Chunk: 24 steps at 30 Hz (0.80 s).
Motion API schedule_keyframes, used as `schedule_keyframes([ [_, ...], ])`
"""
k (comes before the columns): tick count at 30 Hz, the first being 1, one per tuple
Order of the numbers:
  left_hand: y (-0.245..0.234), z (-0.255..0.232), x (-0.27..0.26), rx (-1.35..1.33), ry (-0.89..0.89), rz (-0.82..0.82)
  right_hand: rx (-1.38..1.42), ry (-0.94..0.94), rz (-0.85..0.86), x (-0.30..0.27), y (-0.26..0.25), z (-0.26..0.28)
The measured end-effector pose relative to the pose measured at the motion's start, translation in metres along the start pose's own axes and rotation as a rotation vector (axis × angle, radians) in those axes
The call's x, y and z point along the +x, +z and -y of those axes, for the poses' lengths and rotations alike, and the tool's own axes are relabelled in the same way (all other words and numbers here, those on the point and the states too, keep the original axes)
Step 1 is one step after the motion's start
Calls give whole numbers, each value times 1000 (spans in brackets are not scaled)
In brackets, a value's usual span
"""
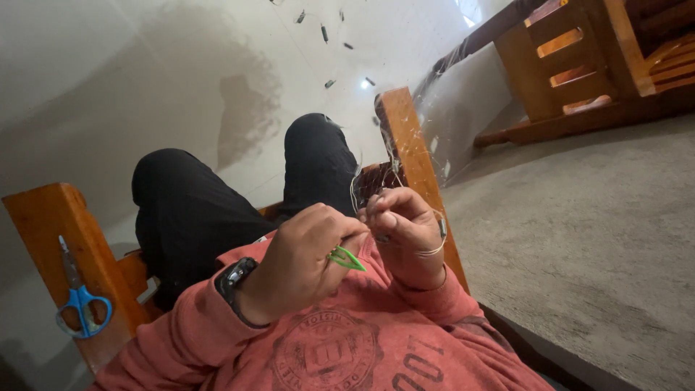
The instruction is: Repairing a fishing net using a plastic shuttle and scissors
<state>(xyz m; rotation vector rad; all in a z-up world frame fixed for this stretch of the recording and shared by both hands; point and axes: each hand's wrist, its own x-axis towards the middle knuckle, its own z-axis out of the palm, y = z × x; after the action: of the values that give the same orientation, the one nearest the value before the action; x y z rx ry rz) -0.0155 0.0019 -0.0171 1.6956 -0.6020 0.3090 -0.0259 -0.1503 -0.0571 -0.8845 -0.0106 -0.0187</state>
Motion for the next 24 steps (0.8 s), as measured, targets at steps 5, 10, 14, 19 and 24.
schedule_keyframes([
  [5, 1, -3, 1, -3, 22, 31, -22, 4, -4, 3, -3, 2],
  [10, 2, -1, -8, 27, 10, 122, -82, 139, 7, 7, 6, 18],
  [14, 1, -1, -8, 61, 21, 172, -80, 132, 56, 8, 11, 18],
  [19, -2, 1, -10, 83, 20, 180, -37, 126, 67, 10, 11, 16],
  [24, -26, 3, -1, 64, -112, 199, -98, 38, 106, 13, 8, 15],
])
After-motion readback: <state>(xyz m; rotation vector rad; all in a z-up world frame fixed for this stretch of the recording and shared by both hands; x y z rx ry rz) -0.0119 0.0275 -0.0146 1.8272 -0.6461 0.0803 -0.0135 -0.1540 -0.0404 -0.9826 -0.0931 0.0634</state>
